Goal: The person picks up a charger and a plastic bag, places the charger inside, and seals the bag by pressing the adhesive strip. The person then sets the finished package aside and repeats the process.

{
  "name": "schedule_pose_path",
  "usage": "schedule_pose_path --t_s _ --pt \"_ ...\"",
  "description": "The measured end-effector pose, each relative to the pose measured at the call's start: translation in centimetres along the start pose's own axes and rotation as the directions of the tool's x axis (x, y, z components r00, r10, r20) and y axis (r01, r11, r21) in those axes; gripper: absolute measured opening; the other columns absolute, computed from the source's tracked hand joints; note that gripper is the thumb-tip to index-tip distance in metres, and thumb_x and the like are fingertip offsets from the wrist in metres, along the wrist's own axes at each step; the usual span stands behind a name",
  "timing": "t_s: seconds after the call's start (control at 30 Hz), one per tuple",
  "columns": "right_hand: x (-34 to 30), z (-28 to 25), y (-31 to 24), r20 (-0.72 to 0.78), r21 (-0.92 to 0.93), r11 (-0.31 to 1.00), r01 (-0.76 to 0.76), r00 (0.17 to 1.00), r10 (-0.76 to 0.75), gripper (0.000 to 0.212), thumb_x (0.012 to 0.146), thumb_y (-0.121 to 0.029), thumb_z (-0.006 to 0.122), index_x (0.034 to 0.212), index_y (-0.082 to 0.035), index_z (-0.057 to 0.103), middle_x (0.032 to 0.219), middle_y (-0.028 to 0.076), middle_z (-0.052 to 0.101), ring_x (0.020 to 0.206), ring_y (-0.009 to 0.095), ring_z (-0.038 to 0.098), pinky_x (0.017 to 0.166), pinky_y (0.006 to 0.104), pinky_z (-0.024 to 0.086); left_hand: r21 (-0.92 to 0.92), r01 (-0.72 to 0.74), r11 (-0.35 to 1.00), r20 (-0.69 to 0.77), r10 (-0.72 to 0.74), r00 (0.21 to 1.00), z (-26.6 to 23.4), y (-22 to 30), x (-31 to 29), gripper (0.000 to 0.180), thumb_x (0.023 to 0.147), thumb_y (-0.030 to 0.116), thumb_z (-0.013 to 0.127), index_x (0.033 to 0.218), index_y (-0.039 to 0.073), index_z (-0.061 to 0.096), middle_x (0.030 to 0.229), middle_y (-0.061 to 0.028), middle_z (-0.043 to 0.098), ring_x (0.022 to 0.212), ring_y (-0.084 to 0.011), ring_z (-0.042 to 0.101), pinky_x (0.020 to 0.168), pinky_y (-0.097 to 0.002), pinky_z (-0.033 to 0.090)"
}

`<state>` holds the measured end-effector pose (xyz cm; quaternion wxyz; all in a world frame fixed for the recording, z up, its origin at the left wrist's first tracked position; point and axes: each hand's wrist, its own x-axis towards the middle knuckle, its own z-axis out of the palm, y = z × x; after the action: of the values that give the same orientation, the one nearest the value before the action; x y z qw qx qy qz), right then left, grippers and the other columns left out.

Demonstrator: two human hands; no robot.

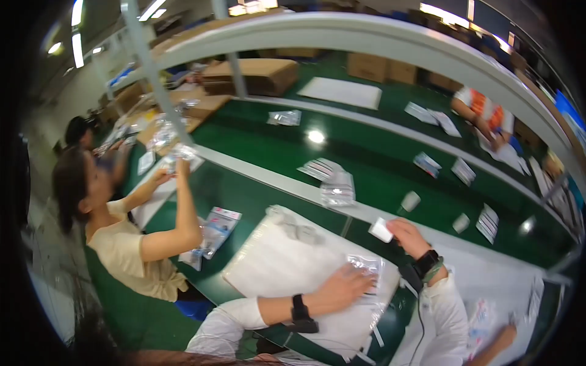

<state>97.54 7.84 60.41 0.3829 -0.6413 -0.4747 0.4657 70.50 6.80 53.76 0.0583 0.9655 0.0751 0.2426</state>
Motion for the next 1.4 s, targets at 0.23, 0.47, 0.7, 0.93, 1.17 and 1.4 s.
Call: schedule_pose_path --t_s 0.23,0.47,0.7,0.93,1.17,1.4 --pt "-11.3 6.0 0.3 -0.103 0.127 0.987 0.099 0.991 -0.086 0.031 0.1 -0.027 0.055 0.127 -0.01 0.057 0.097 0.001 0.061 0.083 0.011 0.056 0.076 0.0253 0.047 -0.412 0.204 0.888 0.16 -0.149 0.976 -2.8 -1.7 1.0 0.05 0.076 0.014 0.068 0.126 0.018 0.061 0.137 -0.0044 0.053 0.126 -0.0247 0.05 0.11 -0.0482 0.032" --pt "-16.6 9.2 1.4 0.084 -0.305 0.935 0.183 0.983 -0.165 0.037 0.093 -0.021 0.065 0.128 -0.01 0.058 0.104 0.008 0.06 0.096 0.022 0.061 0.088 0.0296 0.048 -0.439 0.191 0.878 0.088 -0.17 0.982 -2.5 -1.1 0.9 0.024 0.084 0.02 0.068 0.108 0.019 0.071 0.126 0.0013 0.062 0.124 -0.0218 0.052 0.107 -0.0429 0.034" --pt "-17.2 9.4 1.9 -0.007 -0.502 0.774 0.385 0.894 -0.448 0.046 0.082 -0.022 0.076 0.125 -0.013 0.061 0.105 0.005 0.059 0.088 0.025 0.063 0.08 0.0319 0.053 -0.443 0.203 0.873 0.047 -0.204 0.978 -2.4 -0.8 1.0 0.016 0.09 0.023 0.065 0.102 0.019 0.075 0.119 0.003 0.067 0.122 -0.0199 0.055 0.104 -0.0403 0.036" --pt "-16.7 9.7 1.6 -0.089 -0.666 0.667 0.333 0.853 -0.514 0.045 0.078 -0.024 0.079 0.117 -0.011 0.063 0.104 0.005 0.058 0.085 0.023 0.065 0.073 0.0324 0.055 -0.443 0.219 0.869 0.072 -0.209 0.975 -2.5 -1.0 1.3 0.022 0.093 0.025 0.061 0.111 0.02 0.073 0.12 0.0043 0.068 0.123 -0.0186 0.054 0.108 -0.0408 0.033" --pt "-14.4 10.7 2.1 -0.198 -0.687 0.702 0.188 0.881 -0.43 0.041 0.076 -0.027 0.079 0.106 -0.01 0.057 0.104 0.005 0.058 0.085 0.023 0.066 0.069 0.0338 0.054 -0.349 0.119 0.929 0.06 -0.105 0.993 -2.4 -0.1 1.5 0.029 0.091 0.022 0.063 0.12 0.019 0.069 0.128 0.004 0.063 0.13 -0.0192 0.05 0.112 -0.0447 0.03" --pt "-12.3 9.9 2.2 -0.27 -0.518 0.853 0.063 0.934 -0.233 0.042 0.077 -0.023 0.076 0.107 -0.011 0.049 0.096 0.005 0.061 0.081 0.025 0.066 0.066 0.0347 0.053 -0.257 0.019 0.966 0.02 -0.015 1.0 -2.1 -0.4 1.5 0.038 0.083 0.014 0.067 0.121 0.019 0.067 0.135 0.0034 0.059 0.133 -0.0204 0.048 0.115 -0.0474 0.03"
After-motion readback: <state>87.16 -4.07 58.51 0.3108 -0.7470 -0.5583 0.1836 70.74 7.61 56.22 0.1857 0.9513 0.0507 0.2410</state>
